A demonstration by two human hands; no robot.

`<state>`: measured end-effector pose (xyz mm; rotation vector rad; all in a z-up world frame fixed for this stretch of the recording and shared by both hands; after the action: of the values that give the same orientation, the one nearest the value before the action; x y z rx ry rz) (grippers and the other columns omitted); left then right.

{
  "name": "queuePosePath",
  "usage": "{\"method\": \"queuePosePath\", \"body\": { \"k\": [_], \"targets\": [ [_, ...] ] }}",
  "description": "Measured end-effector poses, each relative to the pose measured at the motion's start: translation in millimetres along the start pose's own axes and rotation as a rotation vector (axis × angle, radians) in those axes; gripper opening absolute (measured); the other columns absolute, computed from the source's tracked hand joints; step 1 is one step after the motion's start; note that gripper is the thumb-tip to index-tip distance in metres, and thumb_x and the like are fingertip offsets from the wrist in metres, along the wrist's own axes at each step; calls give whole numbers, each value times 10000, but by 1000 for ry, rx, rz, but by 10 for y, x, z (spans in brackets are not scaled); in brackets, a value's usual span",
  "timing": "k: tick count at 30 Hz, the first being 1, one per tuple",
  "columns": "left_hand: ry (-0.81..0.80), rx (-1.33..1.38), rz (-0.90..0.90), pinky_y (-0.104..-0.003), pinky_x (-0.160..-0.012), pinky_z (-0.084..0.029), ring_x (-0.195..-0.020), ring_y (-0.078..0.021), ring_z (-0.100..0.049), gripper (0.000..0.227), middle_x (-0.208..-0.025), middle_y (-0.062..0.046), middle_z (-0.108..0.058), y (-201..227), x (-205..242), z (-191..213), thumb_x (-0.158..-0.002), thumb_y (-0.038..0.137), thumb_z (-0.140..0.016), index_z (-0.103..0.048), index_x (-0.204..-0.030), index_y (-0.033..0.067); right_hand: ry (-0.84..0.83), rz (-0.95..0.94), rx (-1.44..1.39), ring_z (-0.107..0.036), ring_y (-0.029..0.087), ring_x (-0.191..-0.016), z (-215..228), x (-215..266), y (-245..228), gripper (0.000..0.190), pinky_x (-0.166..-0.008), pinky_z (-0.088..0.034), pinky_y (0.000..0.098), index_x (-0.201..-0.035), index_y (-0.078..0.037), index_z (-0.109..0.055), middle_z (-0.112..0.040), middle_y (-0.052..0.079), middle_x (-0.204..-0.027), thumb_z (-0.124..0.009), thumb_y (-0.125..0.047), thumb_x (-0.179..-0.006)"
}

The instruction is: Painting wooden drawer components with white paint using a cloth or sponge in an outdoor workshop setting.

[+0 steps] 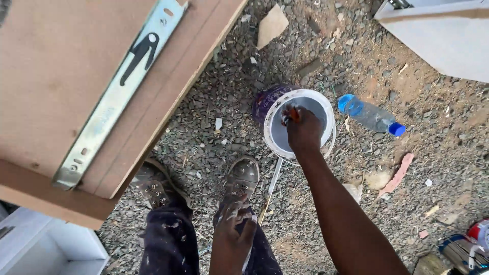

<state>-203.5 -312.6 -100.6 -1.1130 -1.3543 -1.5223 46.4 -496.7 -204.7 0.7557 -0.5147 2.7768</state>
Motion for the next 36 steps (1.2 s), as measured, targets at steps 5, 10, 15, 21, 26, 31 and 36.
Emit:
{"method": "queuePosePath", "body": {
  "k": [5,10,15,21,26,31,36],
  "targets": [
    [39,-20,-114,-416,-984,-565,-1247,-298,-660,495,-1606,-114,-451,214,-250,151,-877,198,-639,-635,-1371,166,0,-23,4,-654,367,-724,-220,-102,139,209,-689,-490,475,-1047,-44,-760,-745,198,-931,-649,-143,-900],
    [99,65,-127,-329,-928,-562,-1070,-225,-754,379,-1252,-26,-781,290,-300,296,-883,210,-581,-739,-1213,111,9,28,-30,-689,348,-746,-193,-146,165,263,-702,-517,444,-1095,-24,-757,-767,186,-958,-651,-105,-869],
    [80,69,49,-303,-593,-519,-596,-149,-620,408,-973,-101,-810,283,-337,391,-923,291,-649,-713,-1238,40,-108,-687,-820,-408,185,-417,-41,6,504,181,-385,-312,358,-1011,-105,-633,-525,68,-623,-467,-94,-941],
    [133,222,16,-293,-514,-428,-503,-131,-490,256,-713,-78,-728,342,-388,428,-932,217,-688,-759,-1020,-12,-237,-733,-664,-478,156,-491,-56,116,205,153,-423,-381,296,-1116,-36,-658,-655,106,-766,-560,-71,-1004],
    [205,340,-71,-295,-424,-259,-439,-93,-319,283,-568,-30,-554,402,-404,504,-936,265,-722,-762,-1043,6,-399,-836,-744,-364,141,-390,-155,153,558,175,-333,-242,305,-896,-72,-635,-512,52,-603,-533,-200,-960],
    [193,806,-281,-320,-818,-633,-905,-225,-762,155,-1264,-185,-785,857,-476,628,-897,6,-684,-646,-1034,-58,-477,-882,-1018,-403,121,-308,-182,263,638,311,-215,-229,252,-906,-5,-671,-593,39,-591,-603,-307,-934],
    [-140,1243,-548,-443,-906,-593,-1137,-311,-667,736,-1454,-235,-565,2052,-659,874,-860,238,-757,-489,-1529,84,-310,-850,-969,-410,190,-489,94,437,264,44,-427,-237,278,-714,-174,-540,-457,-20,-596,-563,-193,-682]
  ]
}}
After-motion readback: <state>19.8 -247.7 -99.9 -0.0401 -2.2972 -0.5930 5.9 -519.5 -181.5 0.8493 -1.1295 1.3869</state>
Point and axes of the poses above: each hand's wrist, its own x-axis away from the middle knuckle, its own z-axis out of the back of the hand, y = z × x, the point moved 6 cm from there along -x, towards the middle knuckle
